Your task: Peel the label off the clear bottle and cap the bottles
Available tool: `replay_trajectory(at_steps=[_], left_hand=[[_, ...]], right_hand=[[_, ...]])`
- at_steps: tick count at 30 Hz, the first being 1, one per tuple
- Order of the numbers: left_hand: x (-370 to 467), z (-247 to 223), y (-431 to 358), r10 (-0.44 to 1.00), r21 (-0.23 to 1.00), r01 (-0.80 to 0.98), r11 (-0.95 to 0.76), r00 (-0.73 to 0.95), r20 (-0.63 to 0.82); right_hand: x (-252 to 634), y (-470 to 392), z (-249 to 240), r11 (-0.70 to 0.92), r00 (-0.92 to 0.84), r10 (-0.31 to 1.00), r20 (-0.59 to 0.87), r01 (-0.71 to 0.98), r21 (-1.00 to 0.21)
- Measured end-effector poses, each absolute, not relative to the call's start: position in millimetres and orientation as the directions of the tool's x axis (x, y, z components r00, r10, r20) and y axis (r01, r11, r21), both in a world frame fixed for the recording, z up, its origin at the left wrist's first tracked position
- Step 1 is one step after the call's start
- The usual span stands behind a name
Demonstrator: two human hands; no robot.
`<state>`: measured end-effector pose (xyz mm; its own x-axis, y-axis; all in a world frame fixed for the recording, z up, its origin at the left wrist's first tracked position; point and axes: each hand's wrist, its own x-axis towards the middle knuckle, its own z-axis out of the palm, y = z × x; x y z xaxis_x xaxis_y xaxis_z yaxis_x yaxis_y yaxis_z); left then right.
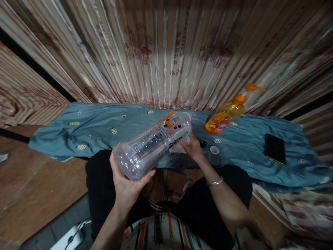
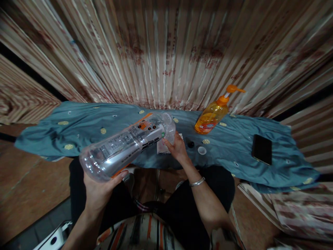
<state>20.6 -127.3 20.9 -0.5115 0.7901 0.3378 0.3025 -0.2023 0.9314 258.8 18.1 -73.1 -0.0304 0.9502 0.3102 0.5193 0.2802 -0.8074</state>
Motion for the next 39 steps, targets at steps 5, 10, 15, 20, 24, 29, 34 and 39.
replay_trajectory(at_steps=[5, 10, 15, 20, 24, 29, 34, 39], left_hand=[[21.2, 21.7, -127.3, 0.784, 0.927, 0.316, -0.201, -0.516, 0.346], [21.6, 22.5, -126.9, 0.781, 0.927, 0.316, -0.202, -0.519, 0.347], [20.5, 19.6, -127.0, 0.786, 0.932, 0.297, -0.209, -0.516, 0.340], [21.2, 19.5, -128.1, 0.794, 0.934, 0.289, -0.211, -0.507, 0.336], [21.5, 21.0, -127.7, 0.789, 0.927, 0.307, -0.214, -0.505, 0.349], [21.0, 20.5, -127.1, 0.788, 0.930, 0.299, -0.215, -0.509, 0.346], [20.6, 20.6, -127.6, 0.797, 0.935, 0.289, -0.203, -0.506, 0.330], [21.3, 21.7, -127.8, 0.795, 0.938, 0.289, -0.192, -0.515, 0.321]], right_hand=[[259.0, 18.4, -73.6, 0.278, -0.024, 0.950, 0.311, 0.516, -0.810], [259.2, 18.4, -73.1, 0.277, -0.032, 0.952, 0.303, 0.503, -0.819], [258.6, 18.0, -73.8, 0.281, -0.026, 0.950, 0.310, 0.500, -0.819], [258.9, 17.6, -74.5, 0.261, -0.015, 0.956, 0.293, 0.501, -0.825], [258.6, 18.0, -74.2, 0.273, -0.012, 0.951, 0.309, 0.498, -0.823], [258.5, 18.1, -74.8, 0.265, -0.004, 0.953, 0.304, 0.502, -0.823], [259.0, 17.8, -74.7, 0.261, -0.008, 0.954, 0.299, 0.506, -0.822], [258.1, 17.3, -72.8, 0.258, -0.010, 0.956, 0.292, 0.495, -0.830]])
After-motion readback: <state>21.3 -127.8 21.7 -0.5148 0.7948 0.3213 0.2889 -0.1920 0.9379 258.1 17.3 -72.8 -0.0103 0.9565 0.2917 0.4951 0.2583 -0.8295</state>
